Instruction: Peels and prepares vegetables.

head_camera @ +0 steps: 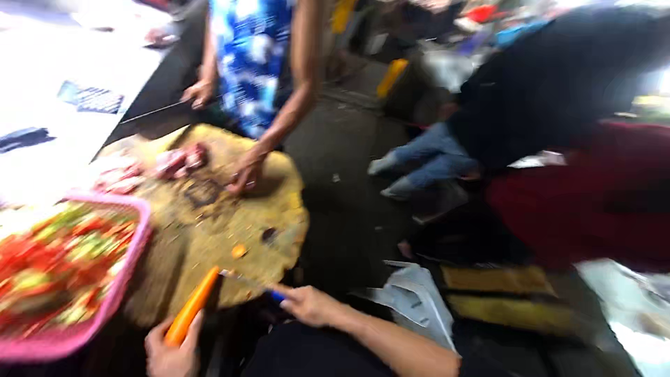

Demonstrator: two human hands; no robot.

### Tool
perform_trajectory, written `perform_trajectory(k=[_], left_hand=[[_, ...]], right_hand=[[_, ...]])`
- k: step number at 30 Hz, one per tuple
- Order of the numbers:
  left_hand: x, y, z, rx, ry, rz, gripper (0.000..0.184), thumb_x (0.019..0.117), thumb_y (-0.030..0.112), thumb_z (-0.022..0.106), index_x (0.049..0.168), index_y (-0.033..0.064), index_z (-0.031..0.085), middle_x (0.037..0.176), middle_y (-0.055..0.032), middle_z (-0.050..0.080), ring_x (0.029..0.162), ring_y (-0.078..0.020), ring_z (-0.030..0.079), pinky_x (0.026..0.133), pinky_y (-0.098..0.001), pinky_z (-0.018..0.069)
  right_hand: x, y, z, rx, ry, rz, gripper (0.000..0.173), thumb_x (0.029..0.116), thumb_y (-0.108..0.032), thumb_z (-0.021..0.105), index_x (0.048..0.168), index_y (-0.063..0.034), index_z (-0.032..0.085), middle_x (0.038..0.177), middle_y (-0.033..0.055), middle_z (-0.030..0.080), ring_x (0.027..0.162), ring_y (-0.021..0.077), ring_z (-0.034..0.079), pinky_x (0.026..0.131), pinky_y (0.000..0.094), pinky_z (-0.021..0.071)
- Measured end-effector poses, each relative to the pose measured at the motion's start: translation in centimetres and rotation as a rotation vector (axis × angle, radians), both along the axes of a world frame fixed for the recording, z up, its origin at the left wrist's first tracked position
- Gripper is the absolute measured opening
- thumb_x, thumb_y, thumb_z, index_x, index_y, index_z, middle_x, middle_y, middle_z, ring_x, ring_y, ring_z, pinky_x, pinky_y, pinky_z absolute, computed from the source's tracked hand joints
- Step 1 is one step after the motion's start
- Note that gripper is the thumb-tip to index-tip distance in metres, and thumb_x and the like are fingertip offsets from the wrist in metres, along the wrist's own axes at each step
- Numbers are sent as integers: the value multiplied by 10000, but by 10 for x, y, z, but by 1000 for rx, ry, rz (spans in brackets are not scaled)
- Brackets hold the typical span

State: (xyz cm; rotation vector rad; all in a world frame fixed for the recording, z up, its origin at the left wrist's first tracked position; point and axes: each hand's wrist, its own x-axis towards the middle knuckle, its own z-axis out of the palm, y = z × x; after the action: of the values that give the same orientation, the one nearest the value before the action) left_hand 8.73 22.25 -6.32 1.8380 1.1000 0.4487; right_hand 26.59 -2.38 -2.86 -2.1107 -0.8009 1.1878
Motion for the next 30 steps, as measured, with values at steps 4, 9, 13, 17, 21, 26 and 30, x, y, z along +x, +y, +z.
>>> perform_trajectory(k=[4,9,13,17,21,26,30], left_hand=[[28,17,3,25,59,95,608,844,402,803,1230,-24,604,1085,-217,682,991,-326,672,874,-553,545],[65,41,2,57,14,165,603,872,418,796,1242,-18,606,1148,-229,668,1071,-334,654,959,-539,511],[83,55,-10,92,179,125,597,874,448,798,1265,27,634,1183,-278,644,1130,-441,615,987,-630,462],[80,54,-22,137,238,50,669,836,494,824,1337,95,630,1223,-289,626,1144,-472,605,981,-645,466],[73,42,-23,345,141,-2,690,846,489,777,1363,59,619,1326,-265,590,1246,-475,547,1048,-641,419],[97,9,-1,458,65,-309,333,973,337,655,1233,148,740,1336,-162,643,1293,-398,557,1017,-623,450],[141,0,-12,373,128,-509,316,1001,358,650,1285,244,729,1362,-111,642,1299,-353,561,1043,-553,466]], right_hand=[[2,-16,-9,44,-65,55,496,1095,-314,437,1587,-267,404,1288,136,693,1119,260,698,1013,504,530],[4,-25,-9,73,-117,74,489,1093,-307,447,1578,-247,425,1354,96,668,1173,213,677,1048,447,517],[10,-25,-10,97,-185,30,487,1093,-323,449,1574,-252,432,1357,80,664,1152,174,677,1033,406,527],[15,-21,-15,79,-335,-42,486,1066,-358,492,1551,-326,465,1095,100,702,936,203,682,866,404,571],[18,-13,-17,25,-413,-42,490,1044,-331,532,1528,-386,484,1025,112,660,852,219,656,766,400,573],[22,-8,-16,-23,-462,11,498,1029,-282,560,1509,-401,506,1051,129,662,875,244,672,767,417,580],[30,-8,-15,-62,-504,76,502,1024,-267,566,1500,-419,512,1055,136,663,892,255,674,783,426,581]])
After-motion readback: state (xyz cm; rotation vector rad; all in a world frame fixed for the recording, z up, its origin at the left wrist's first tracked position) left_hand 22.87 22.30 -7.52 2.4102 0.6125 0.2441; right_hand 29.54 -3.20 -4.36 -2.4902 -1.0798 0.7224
